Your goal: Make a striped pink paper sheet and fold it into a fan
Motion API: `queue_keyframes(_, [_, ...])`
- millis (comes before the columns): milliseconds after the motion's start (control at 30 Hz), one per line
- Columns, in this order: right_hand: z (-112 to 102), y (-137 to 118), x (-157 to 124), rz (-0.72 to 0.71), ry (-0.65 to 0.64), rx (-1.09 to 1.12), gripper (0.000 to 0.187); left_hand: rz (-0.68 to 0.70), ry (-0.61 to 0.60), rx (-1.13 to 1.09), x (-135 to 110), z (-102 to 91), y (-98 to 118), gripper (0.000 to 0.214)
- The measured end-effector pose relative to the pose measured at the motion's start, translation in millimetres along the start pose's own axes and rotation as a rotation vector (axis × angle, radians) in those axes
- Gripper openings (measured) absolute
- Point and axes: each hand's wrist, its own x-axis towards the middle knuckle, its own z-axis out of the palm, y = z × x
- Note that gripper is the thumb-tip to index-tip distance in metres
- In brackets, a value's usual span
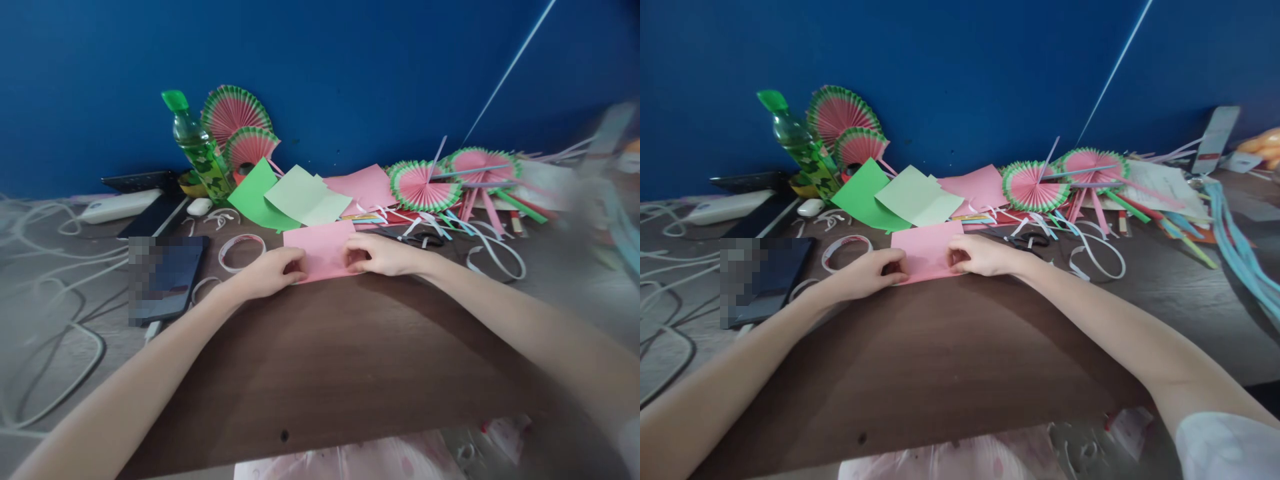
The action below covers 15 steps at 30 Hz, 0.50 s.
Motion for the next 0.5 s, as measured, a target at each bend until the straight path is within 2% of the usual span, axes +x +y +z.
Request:
queue_keyframes(167, [0.6,2.0,-1.5,-0.093,0.024,-0.053,0.017,0.088,0.017,-0.002,1.0,2.8,-4.8,0.006])
queue_keyframes(333, [4.6,7.3,-1.1,-0.216,-0.023,-0.107,0.035,0.15,-0.019,-0.004,1.5,4.4,-6.7,0.022])
queue_keyframes(500, [5.2,9.0,-0.6,-0.202,-0.068,-0.123,0.052,0.152,-0.035,0.021,1.5,4.8,-9.0,0.033])
